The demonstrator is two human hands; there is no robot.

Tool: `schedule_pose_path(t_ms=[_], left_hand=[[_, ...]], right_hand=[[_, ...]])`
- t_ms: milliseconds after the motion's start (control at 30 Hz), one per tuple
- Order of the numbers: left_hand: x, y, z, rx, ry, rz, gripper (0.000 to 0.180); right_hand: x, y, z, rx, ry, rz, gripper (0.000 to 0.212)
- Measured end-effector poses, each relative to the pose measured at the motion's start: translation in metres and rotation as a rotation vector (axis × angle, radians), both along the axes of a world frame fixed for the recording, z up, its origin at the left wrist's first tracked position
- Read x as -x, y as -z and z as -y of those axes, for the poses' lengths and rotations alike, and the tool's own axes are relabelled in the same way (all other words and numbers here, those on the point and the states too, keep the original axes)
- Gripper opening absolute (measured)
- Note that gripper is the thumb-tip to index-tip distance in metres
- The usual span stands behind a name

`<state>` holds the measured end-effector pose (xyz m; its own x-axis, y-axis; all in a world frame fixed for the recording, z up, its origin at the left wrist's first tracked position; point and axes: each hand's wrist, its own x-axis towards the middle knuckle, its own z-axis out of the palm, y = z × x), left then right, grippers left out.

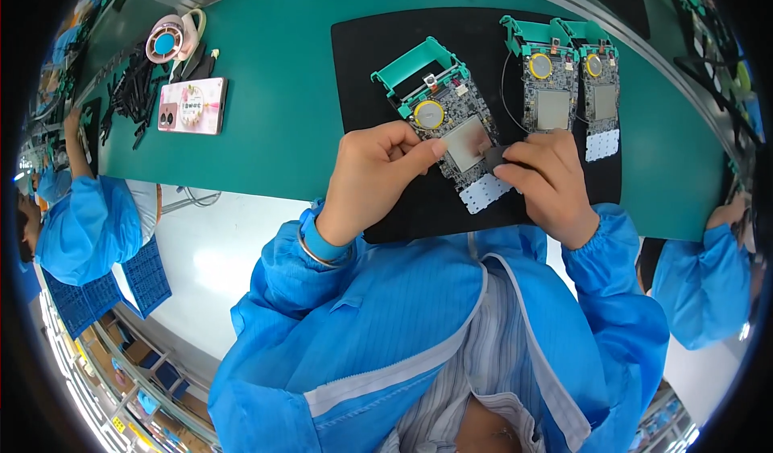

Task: The person assembles electronic components into plastic casings by hand, inserting a printed circuit board, a coin cell battery, and an adhesive strip into each casing, then pressing the components into place with a pressing block.

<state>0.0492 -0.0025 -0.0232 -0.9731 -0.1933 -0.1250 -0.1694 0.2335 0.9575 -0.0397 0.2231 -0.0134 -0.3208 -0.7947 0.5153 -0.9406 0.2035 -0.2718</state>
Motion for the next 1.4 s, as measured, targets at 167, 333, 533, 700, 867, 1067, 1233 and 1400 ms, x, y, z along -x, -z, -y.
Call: schedule_pose_path(t_ms=[167, 333, 533, 700, 867, 1067, 1233, 1400], left_hand=[[0.002, -0.004, -0.003, -0.034, -0.023, 0.036, 0.025], [0.005, -0.007, -0.004, 0.009, -0.007, 0.079, 0.025], [0.003, -0.002, -0.007, 0.031, -0.046, 0.046, 0.027], [0.002, 0.0, -0.011, 0.105, -0.098, -0.011, 0.027], [0.001, 0.005, -0.002, 0.074, 0.007, -0.007, 0.026], [0.0, -0.003, 0.001, 0.034, 0.093, 0.112, 0.019], [0.002, -0.005, -0.001, 0.066, 0.084, 0.11, 0.019], [-0.001, 0.003, 0.002, 0.096, 0.044, 0.014, 0.021]], right_hand=[[0.013, -0.007, -0.003, -0.08, -0.213, -0.055, 0.028], [0.015, -0.009, 0.011, -0.045, -0.359, -0.047, 0.025], [0.005, -0.016, 0.023, -0.079, -0.305, 0.115, 0.021], [-0.021, -0.03, 0.029, -0.252, -0.227, -0.111, 0.015], [-0.019, -0.019, 0.023, -0.05, 0.038, 0.291, 0.025], [-0.026, -0.002, 0.044, 0.095, 0.189, 0.23, 0.023], [-0.034, 0.006, 0.045, 0.175, 0.329, 0.351, 0.021], [-0.022, -0.004, -0.004, 0.242, 0.568, 0.573, 0.017]])
